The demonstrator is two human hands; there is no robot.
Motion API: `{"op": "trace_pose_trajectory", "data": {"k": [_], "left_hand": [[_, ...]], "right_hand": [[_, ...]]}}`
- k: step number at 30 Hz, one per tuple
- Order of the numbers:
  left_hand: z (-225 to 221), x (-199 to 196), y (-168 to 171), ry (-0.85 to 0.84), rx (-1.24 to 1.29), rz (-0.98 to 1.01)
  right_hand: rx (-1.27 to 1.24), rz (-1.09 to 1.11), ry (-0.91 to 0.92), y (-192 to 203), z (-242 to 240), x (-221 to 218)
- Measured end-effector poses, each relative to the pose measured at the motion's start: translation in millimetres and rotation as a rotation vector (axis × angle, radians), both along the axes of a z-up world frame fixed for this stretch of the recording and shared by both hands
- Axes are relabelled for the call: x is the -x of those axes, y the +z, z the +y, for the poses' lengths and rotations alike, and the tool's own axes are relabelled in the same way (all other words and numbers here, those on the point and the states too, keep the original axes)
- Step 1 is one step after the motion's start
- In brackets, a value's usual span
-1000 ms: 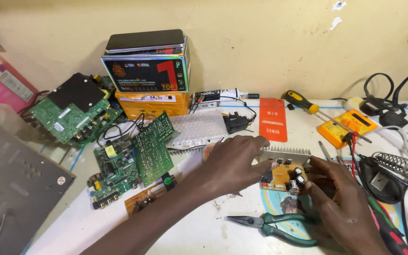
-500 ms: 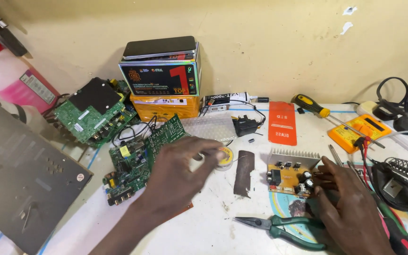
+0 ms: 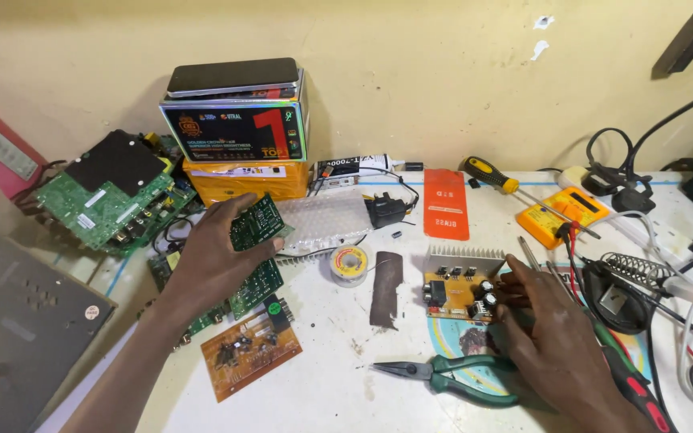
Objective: Repairing and soldering electronic circuit boards using a soldering iron, screwdriver, and pliers.
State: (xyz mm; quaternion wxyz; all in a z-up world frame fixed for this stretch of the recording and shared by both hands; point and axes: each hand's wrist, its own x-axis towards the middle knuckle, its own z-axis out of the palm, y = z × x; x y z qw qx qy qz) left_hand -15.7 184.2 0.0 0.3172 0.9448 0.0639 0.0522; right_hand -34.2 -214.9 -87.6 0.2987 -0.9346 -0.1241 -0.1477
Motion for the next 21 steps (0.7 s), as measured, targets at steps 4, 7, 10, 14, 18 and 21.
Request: {"op": "trace_pose_trajectory", "data": {"k": [4, 7, 10, 14, 18, 21], "left_hand": [[-0.1, -0.9, 3.4, 0.036, 0.076, 0.108], [6.0, -2.0, -2.3, 0.034, 0.080, 0.083], [10.8, 5.2, -3.7, -0.042, -0.024, -0.111], [1.5, 45.2, 11.7, -0.254, -0.130, -0.271], [5.5, 66.7, -20.5, -0.598, -0.357, -0.243], [4.6, 54.7, -26.5, -0.612, -0.537, -0.255]], "right_hand": [[-0.004, -0.006, 0.017, 1.4, -0.6, -0.9], [0.032, 0.048, -0.004, 1.4, 1.3, -2.0], [0.036, 0.002, 0.009, -1.0, 1.7, -1.6], [0.070, 0.016, -0.013, -2.6, 2.3, -0.3], [0.100, 0.013, -0.044, -2.7, 3.7, -0.5], [0.182, -0.052, -0.033, -12.7, -1.1, -6.2]]}}
